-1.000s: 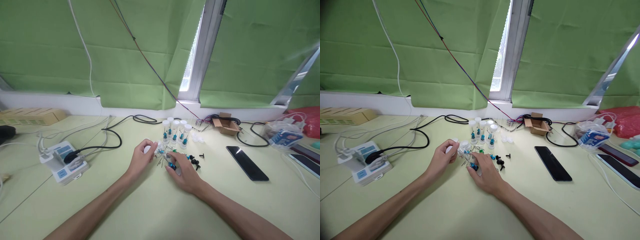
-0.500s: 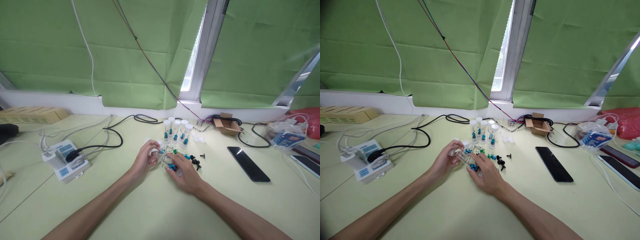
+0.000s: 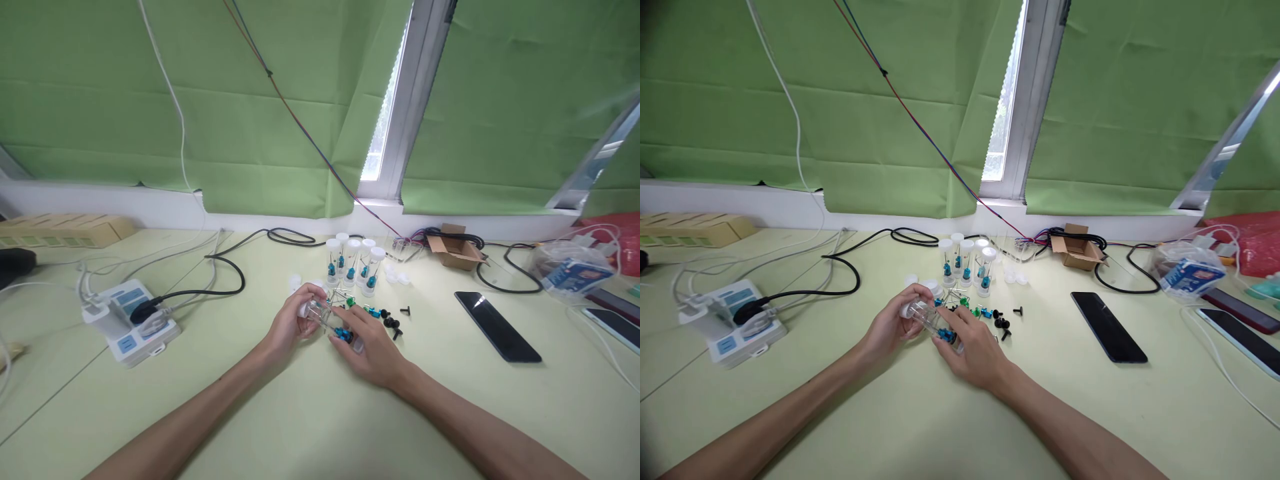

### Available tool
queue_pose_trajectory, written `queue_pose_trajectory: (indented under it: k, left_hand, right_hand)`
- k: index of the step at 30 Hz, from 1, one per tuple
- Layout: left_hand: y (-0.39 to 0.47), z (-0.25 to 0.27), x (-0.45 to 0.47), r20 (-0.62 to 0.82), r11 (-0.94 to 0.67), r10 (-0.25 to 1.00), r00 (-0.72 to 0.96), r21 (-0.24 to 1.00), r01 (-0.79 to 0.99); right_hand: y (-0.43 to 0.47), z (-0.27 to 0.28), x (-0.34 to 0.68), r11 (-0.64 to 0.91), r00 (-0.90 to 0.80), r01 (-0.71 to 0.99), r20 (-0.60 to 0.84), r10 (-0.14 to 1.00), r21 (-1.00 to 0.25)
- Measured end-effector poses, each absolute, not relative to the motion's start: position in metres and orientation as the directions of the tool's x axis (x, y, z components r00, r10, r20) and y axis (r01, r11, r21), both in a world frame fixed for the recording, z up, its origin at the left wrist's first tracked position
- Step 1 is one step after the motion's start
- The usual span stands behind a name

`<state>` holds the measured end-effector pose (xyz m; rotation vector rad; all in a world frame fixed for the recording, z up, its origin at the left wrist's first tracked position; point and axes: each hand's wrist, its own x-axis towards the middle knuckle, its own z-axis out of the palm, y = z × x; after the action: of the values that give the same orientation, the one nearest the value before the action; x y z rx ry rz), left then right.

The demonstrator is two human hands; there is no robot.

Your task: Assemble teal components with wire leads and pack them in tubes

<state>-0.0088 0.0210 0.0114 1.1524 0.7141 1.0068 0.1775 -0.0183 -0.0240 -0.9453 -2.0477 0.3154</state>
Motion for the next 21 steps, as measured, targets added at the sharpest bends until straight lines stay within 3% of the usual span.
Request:
queue_pose_trajectory:
  k: [12,21]
  left_hand:
    - [0.0199,0.0117,-0.0073,0.090,-0.040,0.928,0.361,0.989,-0.145]
    - [0.0137,0.0193,-0.0069,0.165,-0.199,0.925,0.343,0.978,0.066]
  right_hand:
    - [-0.0196,-0.0244,0.1774,0.662,-0.382,0.528,0.547,0.745,-0.532]
    - [-0.0193,-0.0246,0.1783,0.672,-0.394,0.517,0.549,0.737,-0.531]
